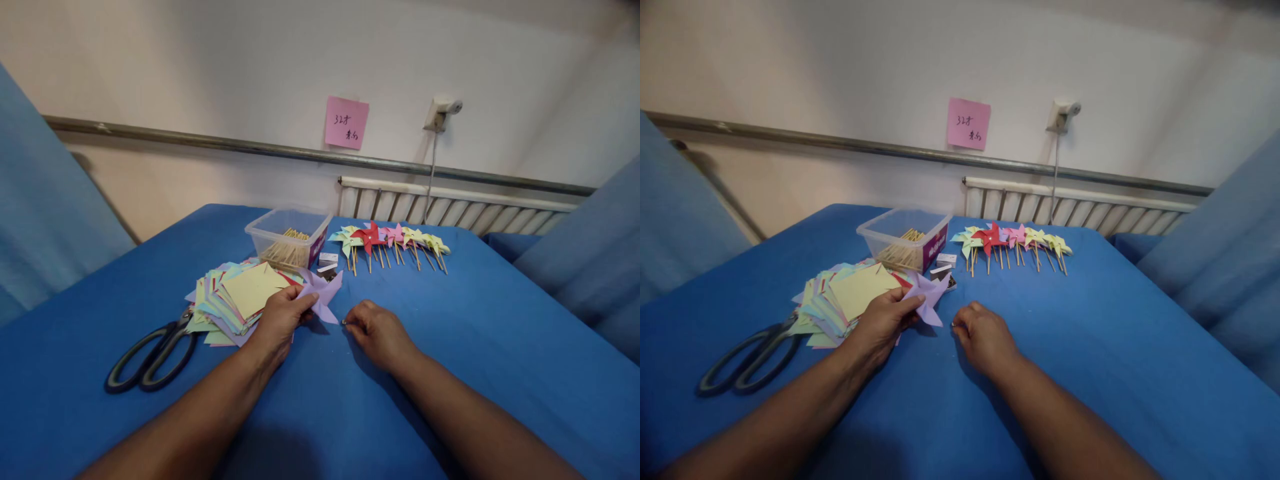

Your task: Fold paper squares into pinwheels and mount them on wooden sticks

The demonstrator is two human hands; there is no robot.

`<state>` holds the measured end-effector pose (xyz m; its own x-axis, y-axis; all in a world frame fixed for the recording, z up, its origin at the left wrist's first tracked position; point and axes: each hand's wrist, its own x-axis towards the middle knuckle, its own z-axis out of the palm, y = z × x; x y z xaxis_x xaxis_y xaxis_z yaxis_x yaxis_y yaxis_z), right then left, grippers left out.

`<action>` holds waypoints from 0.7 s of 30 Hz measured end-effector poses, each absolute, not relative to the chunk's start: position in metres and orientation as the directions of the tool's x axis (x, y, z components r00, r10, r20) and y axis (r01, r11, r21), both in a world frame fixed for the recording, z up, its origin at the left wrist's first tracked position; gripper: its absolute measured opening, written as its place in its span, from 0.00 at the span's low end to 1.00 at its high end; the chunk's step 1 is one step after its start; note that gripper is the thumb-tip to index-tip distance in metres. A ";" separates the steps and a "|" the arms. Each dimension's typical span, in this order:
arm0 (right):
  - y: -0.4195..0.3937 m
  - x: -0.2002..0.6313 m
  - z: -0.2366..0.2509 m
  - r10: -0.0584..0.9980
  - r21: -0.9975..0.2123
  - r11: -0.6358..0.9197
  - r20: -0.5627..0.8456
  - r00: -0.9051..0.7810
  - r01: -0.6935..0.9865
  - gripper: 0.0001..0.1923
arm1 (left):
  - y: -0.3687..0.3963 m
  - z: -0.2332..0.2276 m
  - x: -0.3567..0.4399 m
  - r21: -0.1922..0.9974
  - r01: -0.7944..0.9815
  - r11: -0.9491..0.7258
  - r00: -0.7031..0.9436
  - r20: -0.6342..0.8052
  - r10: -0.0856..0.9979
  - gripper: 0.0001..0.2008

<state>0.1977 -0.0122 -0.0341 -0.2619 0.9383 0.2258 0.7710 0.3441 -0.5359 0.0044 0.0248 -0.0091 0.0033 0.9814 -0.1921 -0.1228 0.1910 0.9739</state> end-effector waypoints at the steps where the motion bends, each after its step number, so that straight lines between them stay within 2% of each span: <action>1: -0.015 0.197 -0.033 0.932 -0.506 0.362 0.221 -0.287 0.783 0.06 | 0.024 -0.009 0.005 0.974 -0.120 0.192 0.004 -0.193 0.981 0.14; 6: -0.017 0.196 -0.030 0.922 -0.389 0.387 0.191 -0.337 0.836 0.10 | 0.023 -0.008 0.005 0.976 -0.111 0.187 0.005 -0.188 0.982 0.13; 10: -0.016 0.196 -0.028 0.923 -0.342 0.383 0.182 -0.339 0.858 0.11 | 0.024 -0.007 0.006 0.974 -0.120 0.192 -0.004 -0.193 0.981 0.13; 21: -0.006 0.196 -0.031 0.932 -0.357 0.361 0.167 -0.321 0.861 0.12 | 0.024 -0.006 0.007 0.968 -0.128 0.217 -0.008 -0.220 0.975 0.14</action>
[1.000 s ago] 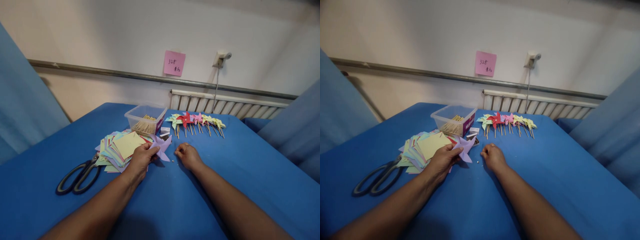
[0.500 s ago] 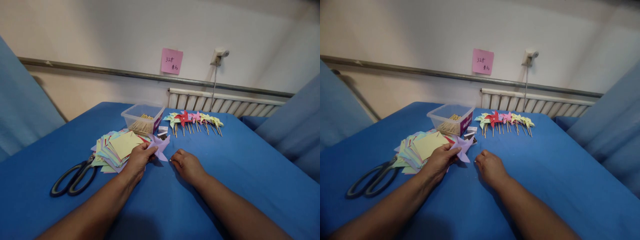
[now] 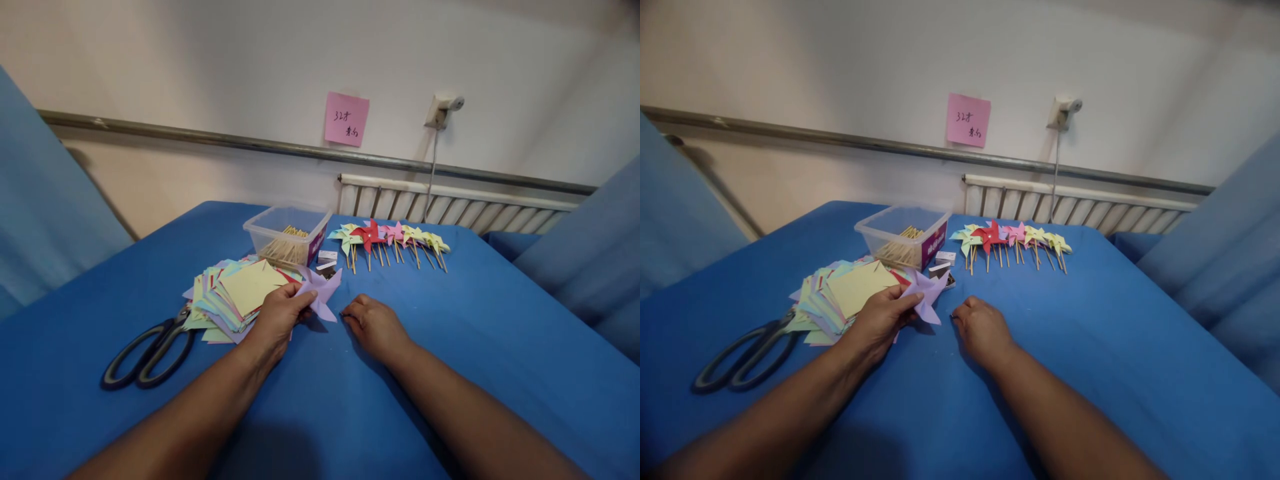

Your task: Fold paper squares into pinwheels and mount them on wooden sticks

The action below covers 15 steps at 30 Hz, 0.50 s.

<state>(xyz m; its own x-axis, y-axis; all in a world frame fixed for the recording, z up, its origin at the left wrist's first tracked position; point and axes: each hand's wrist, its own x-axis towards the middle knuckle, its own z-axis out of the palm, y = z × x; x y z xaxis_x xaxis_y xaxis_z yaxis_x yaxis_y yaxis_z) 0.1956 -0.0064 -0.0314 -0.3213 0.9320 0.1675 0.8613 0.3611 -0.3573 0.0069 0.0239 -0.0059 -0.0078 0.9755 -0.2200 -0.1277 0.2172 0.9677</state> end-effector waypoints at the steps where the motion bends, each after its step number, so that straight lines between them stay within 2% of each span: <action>1: -0.006 0.196 -0.031 0.935 -0.362 0.354 0.170 -0.313 0.862 0.11 | 0.024 -0.006 0.007 0.968 -0.126 0.217 -0.007 -0.220 0.975 0.14; 8: -0.004 0.192 -0.028 0.935 -0.401 0.348 0.216 -0.282 0.847 0.11 | 0.025 -0.011 0.004 0.975 -0.110 0.191 0.015 -0.191 0.981 0.15; 15: 0.007 0.186 -0.034 0.949 -0.428 0.313 0.172 -0.264 0.848 0.07 | 0.025 -0.009 0.005 0.975 -0.113 0.191 0.013 -0.190 0.982 0.15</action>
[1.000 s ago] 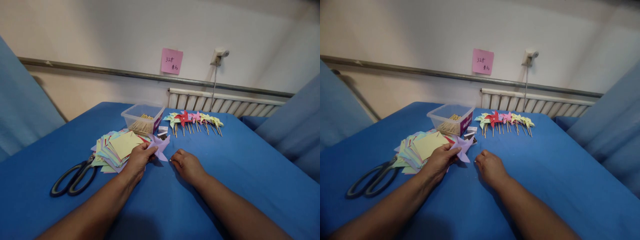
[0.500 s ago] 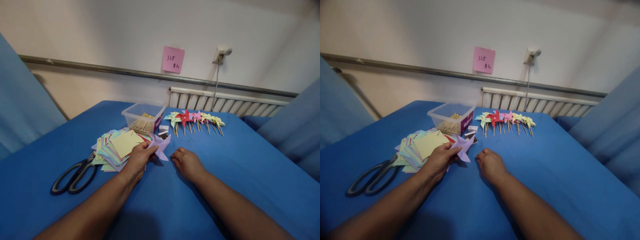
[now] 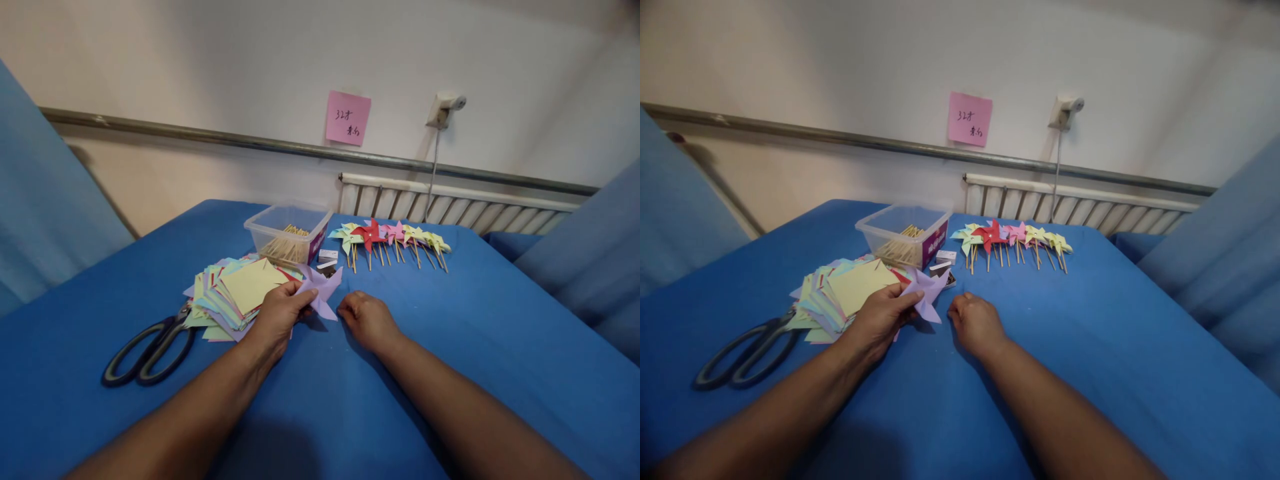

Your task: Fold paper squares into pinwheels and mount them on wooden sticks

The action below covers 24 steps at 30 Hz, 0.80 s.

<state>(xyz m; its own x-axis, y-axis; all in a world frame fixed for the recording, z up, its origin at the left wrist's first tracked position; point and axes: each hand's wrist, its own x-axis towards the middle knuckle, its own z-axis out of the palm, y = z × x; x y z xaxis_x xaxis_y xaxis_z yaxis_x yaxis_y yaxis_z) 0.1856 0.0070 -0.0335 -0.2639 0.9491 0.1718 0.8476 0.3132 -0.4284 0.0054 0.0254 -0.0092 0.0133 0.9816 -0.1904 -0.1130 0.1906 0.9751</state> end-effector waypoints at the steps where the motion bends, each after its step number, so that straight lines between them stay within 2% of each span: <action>1: 0.008 0.187 -0.035 0.952 -0.438 0.305 0.174 -0.253 0.845 0.06 | 0.025 -0.009 0.006 0.976 -0.112 0.189 0.012 -0.189 0.982 0.15; 12: 0.009 0.194 -0.040 0.939 -0.501 0.342 0.220 -0.265 0.795 0.03 | 0.025 -0.009 0.006 0.973 -0.116 0.198 0.029 -0.196 0.980 0.15; 24: 0.011 0.199 -0.038 0.949 -0.470 0.313 0.188 -0.253 0.825 0.02 | 0.024 -0.006 0.007 0.976 -0.101 0.194 0.020 -0.193 0.981 0.15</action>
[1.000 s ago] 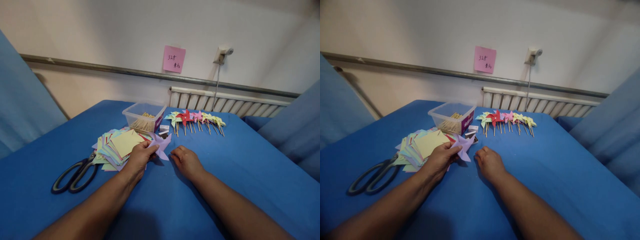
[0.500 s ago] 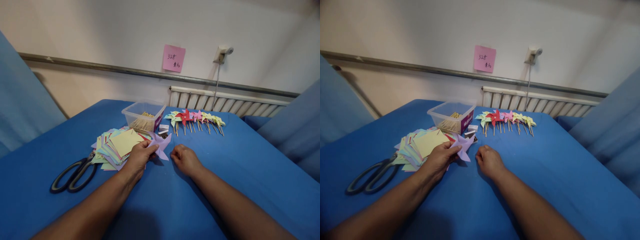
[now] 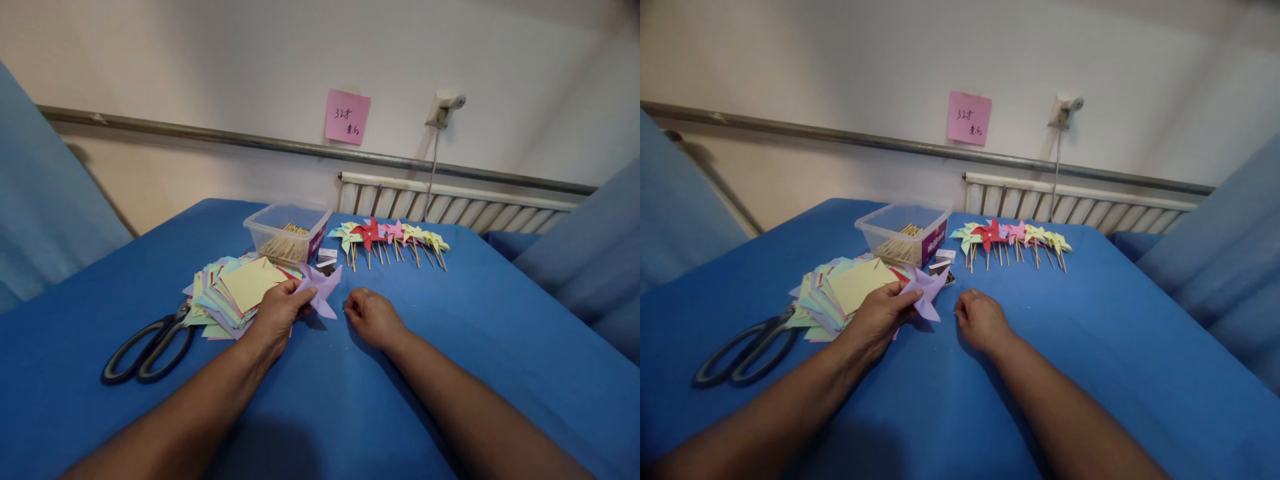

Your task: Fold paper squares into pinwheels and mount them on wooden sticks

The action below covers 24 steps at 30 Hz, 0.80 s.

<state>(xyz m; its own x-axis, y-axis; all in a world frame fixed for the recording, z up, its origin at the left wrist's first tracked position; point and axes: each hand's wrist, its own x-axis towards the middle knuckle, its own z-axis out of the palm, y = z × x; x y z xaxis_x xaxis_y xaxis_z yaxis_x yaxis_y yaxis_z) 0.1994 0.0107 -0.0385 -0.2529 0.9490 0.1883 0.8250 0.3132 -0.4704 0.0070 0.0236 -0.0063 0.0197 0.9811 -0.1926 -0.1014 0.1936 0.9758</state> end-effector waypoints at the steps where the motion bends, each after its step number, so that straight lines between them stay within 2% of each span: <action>1: 0.011 0.200 -0.039 0.948 -0.486 0.317 0.191 -0.255 0.814 0.03 | 0.023 -0.006 0.007 0.976 -0.103 0.191 0.019 -0.190 0.982 0.15; 4: 0.012 0.203 -0.040 0.936 -0.536 0.352 0.201 -0.289 0.767 0.11 | 0.023 -0.006 0.007 0.976 -0.107 0.190 0.011 -0.190 0.982 0.14; 7: 0.013 0.207 -0.039 0.904 -0.526 0.425 0.198 -0.380 0.737 0.16 | 0.023 -0.006 0.007 0.974 -0.107 0.199 0.001 -0.200 0.980 0.14; 11: 0.016 0.210 -0.037 0.865 -0.496 0.491 0.185 -0.466 0.716 0.14 | 0.023 -0.005 0.007 0.974 -0.106 0.198 0.004 -0.199 0.980 0.13; 15: 0.018 0.211 -0.037 0.873 -0.491 0.480 0.184 -0.452 0.727 0.09 | 0.023 -0.004 0.007 0.974 -0.107 0.198 0.004 -0.199 0.980 0.13; 24: 0.020 0.217 -0.037 0.866 -0.514 0.487 0.181 -0.466 0.706 0.09 | 0.023 -0.005 0.007 0.976 -0.101 0.193 0.010 -0.193 0.981 0.12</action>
<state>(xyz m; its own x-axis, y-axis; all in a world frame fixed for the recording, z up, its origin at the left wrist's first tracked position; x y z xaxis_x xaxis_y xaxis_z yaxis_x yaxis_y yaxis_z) 0.2169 0.0201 -0.0375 -0.4662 0.8660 0.1808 0.7057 0.4873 -0.5144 0.0072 0.0227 -0.0047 0.0099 0.9812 -0.1928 -0.1015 0.1928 0.9760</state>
